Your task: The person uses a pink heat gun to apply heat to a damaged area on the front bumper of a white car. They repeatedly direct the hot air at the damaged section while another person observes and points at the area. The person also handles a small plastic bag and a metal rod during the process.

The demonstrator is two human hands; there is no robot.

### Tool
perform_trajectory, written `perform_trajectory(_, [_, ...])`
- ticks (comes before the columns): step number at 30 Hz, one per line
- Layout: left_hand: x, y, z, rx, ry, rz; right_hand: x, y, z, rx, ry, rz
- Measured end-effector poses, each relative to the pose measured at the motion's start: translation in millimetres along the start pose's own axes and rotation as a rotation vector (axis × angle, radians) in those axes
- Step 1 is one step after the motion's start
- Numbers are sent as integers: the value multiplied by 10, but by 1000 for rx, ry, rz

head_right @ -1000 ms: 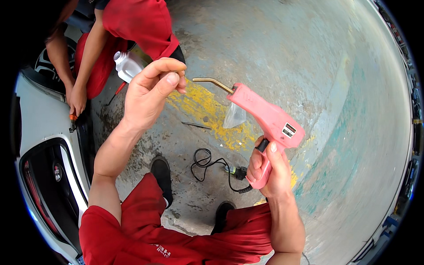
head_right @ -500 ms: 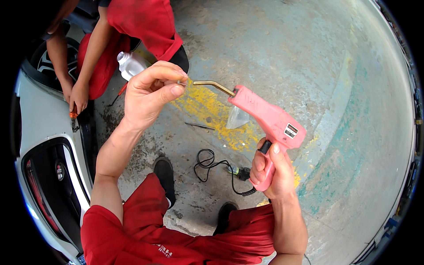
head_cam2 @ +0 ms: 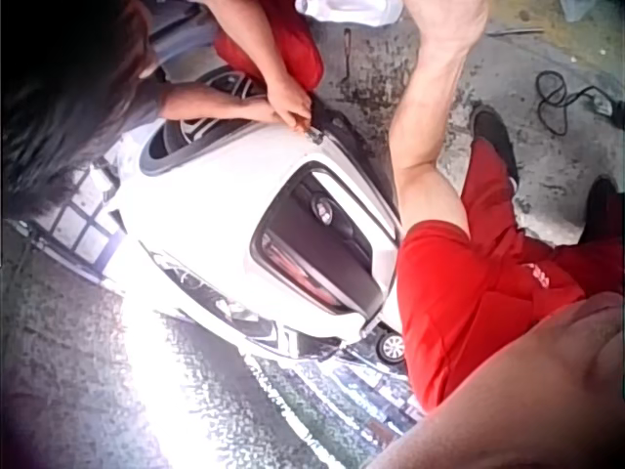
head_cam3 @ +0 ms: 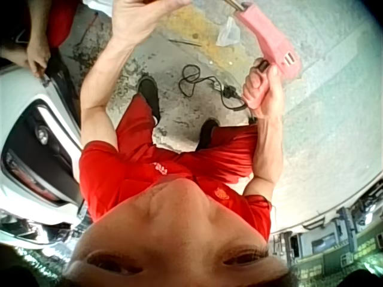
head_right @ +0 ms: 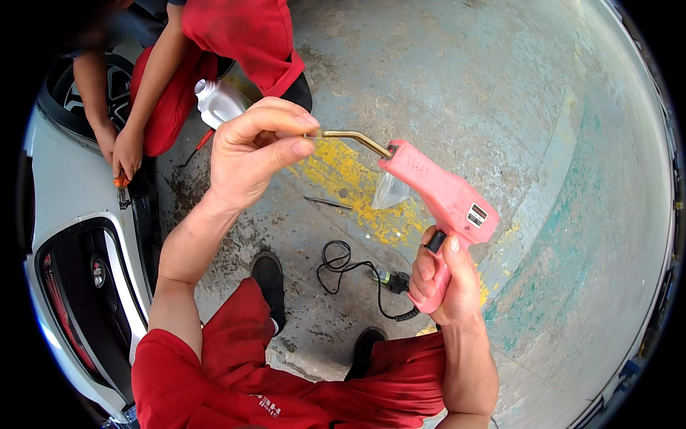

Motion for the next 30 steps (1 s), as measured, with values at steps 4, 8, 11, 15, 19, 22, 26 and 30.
perform_trajectory(4, [8, 11, 2, 11, 21, 8, 5, -2, 12, -14, -28, -18])
perform_trajectory(8, [10, 17, 12, 16, 33, 5, 11, -4, 11, -5, 0, -11])
perform_trajectory(11, [16, 18, 16, 19, 46, 1, 10, -3, -1, 8, 16, -5])
perform_trajectory(15, [37, 15, 17, 28, 43, 5, 10, -1, 1, 9, 14, -18])
perform_trajectory(19, [53, 6, 17, -17, 8, 37, 19, -2, 19, -3, 17, -45])
perform_trajectory(22, [56, 8, 17, -32, -19, 53, 22, -6, 23, 3, 42, -35])
perform_trajectory(26, [40, 1, 30, -28, -36, 55, 22, -6, 12, -28, -6, -31])
perform_trajectory(30, [29, -14, 36, -4, -83, 51, 14, -1, 10, -45, 0, -19])
Point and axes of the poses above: each hand's wrist, its own y-axis towards the middle knuckle, its own x-axis out of the palm, z = x × y, the point moved 2 cm from there along y, towards the middle knuckle
